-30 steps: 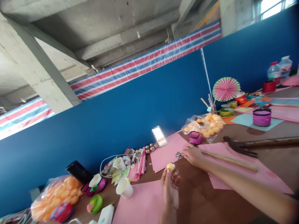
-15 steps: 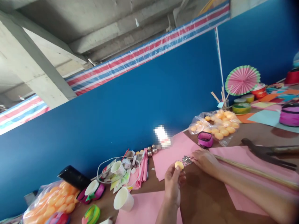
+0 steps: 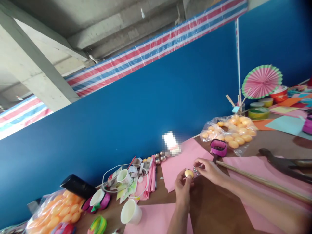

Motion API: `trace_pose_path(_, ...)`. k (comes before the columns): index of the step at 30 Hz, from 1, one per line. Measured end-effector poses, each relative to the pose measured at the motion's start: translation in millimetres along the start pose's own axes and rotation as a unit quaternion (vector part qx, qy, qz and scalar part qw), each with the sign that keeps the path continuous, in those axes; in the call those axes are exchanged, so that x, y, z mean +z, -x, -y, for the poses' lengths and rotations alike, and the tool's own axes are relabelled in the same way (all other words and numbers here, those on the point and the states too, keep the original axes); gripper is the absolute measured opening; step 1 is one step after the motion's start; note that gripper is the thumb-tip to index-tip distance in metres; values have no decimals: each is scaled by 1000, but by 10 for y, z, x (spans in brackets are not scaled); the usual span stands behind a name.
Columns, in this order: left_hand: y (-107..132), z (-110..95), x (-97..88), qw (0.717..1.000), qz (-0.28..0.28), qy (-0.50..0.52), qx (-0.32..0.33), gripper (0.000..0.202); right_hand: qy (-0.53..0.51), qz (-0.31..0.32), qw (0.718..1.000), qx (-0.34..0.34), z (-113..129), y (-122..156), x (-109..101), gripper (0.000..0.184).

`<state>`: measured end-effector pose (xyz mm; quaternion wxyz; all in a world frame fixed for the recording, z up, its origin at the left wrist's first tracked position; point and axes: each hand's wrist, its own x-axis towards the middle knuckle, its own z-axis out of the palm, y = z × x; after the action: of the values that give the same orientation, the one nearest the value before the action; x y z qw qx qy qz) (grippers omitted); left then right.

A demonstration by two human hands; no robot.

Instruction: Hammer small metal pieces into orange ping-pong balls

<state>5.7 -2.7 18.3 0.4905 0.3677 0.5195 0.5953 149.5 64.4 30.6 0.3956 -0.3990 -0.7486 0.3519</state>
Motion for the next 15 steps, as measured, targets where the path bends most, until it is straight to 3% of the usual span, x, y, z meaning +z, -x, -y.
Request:
trace_pose_path(8, -27, 33, 2, 1000, -24, 16, 0, 47, -32, -29, 999, 9, -38, 53, 180, 11)
trace_pose_path(15, -33, 57, -9, 997, -52, 46, -17, 46, -73, -36, 996, 31, -82, 76, 180, 13)
